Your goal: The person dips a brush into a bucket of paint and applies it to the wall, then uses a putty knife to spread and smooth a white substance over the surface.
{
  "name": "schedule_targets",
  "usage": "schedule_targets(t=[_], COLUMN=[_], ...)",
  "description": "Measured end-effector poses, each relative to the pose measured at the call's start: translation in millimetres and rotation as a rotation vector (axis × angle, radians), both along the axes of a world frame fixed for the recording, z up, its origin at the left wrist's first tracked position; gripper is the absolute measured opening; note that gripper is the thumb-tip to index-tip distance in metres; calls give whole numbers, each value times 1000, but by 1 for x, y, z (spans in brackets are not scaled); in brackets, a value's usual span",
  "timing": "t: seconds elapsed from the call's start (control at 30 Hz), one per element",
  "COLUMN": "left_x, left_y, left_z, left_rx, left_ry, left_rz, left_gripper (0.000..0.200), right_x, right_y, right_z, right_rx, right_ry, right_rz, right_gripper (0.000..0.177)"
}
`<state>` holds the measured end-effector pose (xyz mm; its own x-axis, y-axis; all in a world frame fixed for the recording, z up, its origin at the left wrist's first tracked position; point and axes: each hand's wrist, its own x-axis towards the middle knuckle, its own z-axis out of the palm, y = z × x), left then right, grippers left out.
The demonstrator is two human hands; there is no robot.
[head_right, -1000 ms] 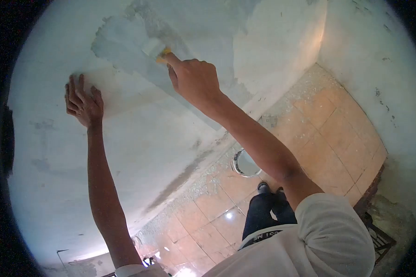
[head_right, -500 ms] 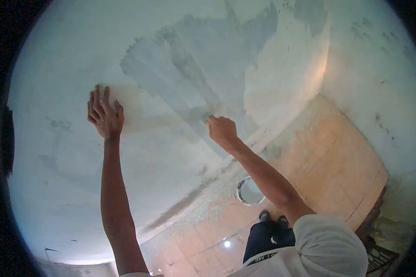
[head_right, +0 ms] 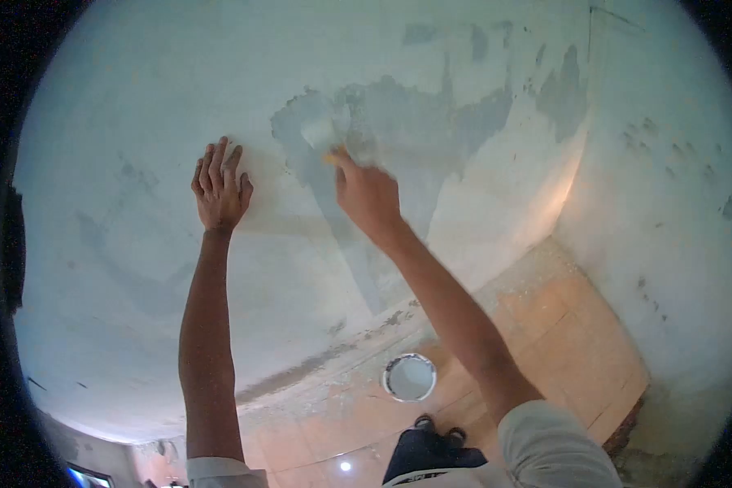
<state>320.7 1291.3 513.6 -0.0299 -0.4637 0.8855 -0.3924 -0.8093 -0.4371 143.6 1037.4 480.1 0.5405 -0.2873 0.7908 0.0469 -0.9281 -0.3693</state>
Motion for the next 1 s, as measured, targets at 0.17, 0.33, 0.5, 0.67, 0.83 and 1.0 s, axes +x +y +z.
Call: schedule_targets(t=[0.17, 0.33, 0.5, 0.67, 0.83, 1.0], left_x=[4, 3, 4, 7, 6, 11], left_y=[3, 2, 3, 4, 4, 2], left_z=[-4, 0, 0, 3, 1, 1], left_rx=[-20, 3, 0, -4, -12, -20], left_ry=[50, 43, 64, 59, 46, 49], left_rz=[-19, -72, -73, -85, -129, -142], left_gripper=[54, 53, 54, 52, 51, 51], right_x=[-22, -21, -12, -5, 19, 1], right_y=[-26, -36, -38, -43, -93, -74], right_z=[-138, -13, 63, -90, -107, 98], right_rx=[57, -14, -68, 90, -51, -159], right_ry=[490, 194, -149, 409, 724, 181], right_rz=[41, -35, 1, -113, -124, -30], right_gripper=[29, 29, 31, 31, 29, 32])
